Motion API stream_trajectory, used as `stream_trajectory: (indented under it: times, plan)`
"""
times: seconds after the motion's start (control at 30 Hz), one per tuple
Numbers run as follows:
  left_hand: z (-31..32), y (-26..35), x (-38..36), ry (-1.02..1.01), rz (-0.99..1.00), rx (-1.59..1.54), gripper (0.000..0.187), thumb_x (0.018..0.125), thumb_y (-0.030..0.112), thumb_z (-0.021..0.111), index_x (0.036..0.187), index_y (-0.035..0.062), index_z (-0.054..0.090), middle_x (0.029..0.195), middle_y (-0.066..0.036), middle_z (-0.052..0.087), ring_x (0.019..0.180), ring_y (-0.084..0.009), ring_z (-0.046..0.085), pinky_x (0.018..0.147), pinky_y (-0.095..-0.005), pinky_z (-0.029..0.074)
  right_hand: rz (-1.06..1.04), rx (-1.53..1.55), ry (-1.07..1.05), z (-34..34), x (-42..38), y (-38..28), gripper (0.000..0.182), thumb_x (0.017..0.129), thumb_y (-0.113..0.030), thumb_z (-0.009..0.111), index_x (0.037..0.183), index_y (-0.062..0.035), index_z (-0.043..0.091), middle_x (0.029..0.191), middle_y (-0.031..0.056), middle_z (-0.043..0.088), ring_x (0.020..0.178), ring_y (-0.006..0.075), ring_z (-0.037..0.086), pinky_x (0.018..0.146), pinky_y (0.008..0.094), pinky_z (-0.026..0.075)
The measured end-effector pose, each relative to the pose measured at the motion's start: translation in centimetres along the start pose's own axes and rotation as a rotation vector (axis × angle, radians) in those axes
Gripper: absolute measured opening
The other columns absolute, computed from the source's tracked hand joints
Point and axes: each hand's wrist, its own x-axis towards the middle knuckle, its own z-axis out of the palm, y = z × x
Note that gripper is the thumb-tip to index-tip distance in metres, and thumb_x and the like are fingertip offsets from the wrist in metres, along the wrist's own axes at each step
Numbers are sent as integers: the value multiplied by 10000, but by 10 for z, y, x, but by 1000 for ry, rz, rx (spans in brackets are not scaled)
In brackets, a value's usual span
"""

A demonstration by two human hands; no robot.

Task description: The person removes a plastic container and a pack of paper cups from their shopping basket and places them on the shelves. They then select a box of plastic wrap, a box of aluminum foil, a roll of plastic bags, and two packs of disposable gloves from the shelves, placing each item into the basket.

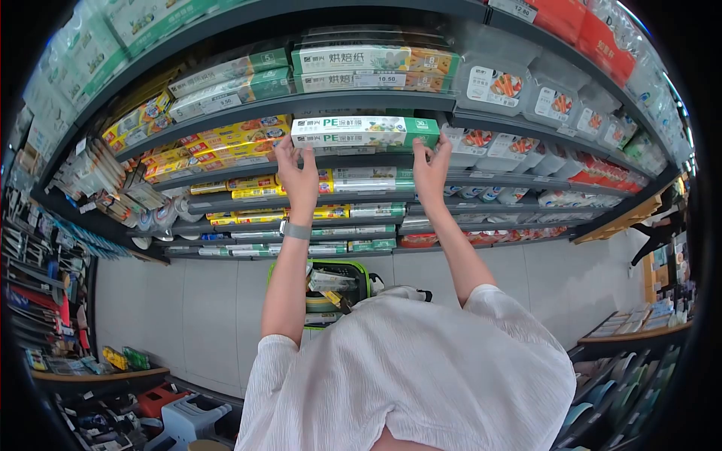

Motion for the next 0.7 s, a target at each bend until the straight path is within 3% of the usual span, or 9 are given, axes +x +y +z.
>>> stream_trajectory:
  times: [0.03,0.1,0.2,0.27,0.4,0.47,0.5,0.57,0.7]
  plan:
    - [6,1,2,20,35,31,440,981,47,603,1374,-32,423,1326,-204,543,1186,-229,584,1074,-371,457,-72,-39,1,3,5,5,642,992,-221,641,1440,87,299,1354,195,392,1139,230,502,927,351,471]
    - [14,1,5,32,7,5,451,965,17,590,1382,-19,420,1347,-191,483,1260,-253,520,1131,-392,416,-12,-50,-15,6,11,14,650,967,-184,663,1433,92,305,1357,195,388,1171,245,492,962,354,471]
    - [17,-7,7,80,17,247,520,942,38,608,1420,-9,410,1327,-179,432,1295,-293,453,1138,-422,375,-86,-85,-15,11,18,27,670,940,-164,682,1432,95,309,1357,199,382,1186,251,493,972,355,467]
    - [16,-12,8,-2,4,452,599,915,79,635,1458,-4,396,1302,-180,394,1294,-335,408,1122,-444,348,-78,-57,2,11,24,32,684,921,-155,694,1432,102,318,1358,210,402,1172,253,517,981,356,464]
    - [22,-34,13,84,32,404,616,895,130,678,1453,29,438,1277,-146,447,1233,-297,463,1090,-412,363,-90,-95,4,12,34,37,650,906,-163,706,1404,108,387,1308,222,479,1150,266,547,976,371,462]
    - [24,-28,14,80,12,367,648,890,100,649,1465,-22,378,1291,-190,421,1282,-354,415,1113,-455,330,-95,-222,-40,13,39,42,694,928,-218,702,1449,109,382,1352,252,531,1222,277,542,1066,380,420]
    - [24,-32,15,84,7,370,648,890,100,649,1465,-22,378,1291,-190,421,1282,-354,415,1113,-455,330,-92,-222,-47,16,40,36,694,928,-218,702,1449,109,382,1352,252,531,1222,277,542,1066,380,420]
    - [27,-40,13,79,54,319,648,877,96,656,1438,-51,366,1309,-204,433,1292,-363,409,1118,-471,322,-75,-300,-33,17,41,23,615,888,-209,707,1361,111,481,1240,235,569,1157,351,559,985,409,447]
    - [30,-46,9,70,73,336,634,865,92,664,1404,-65,368,1351,-225,425,1302,-375,405,1121,-484,318,-188,-496,-30,16,39,43,647,887,-231,710,1381,108,464,1298,242,553,1170,377,552,1001,423,442]
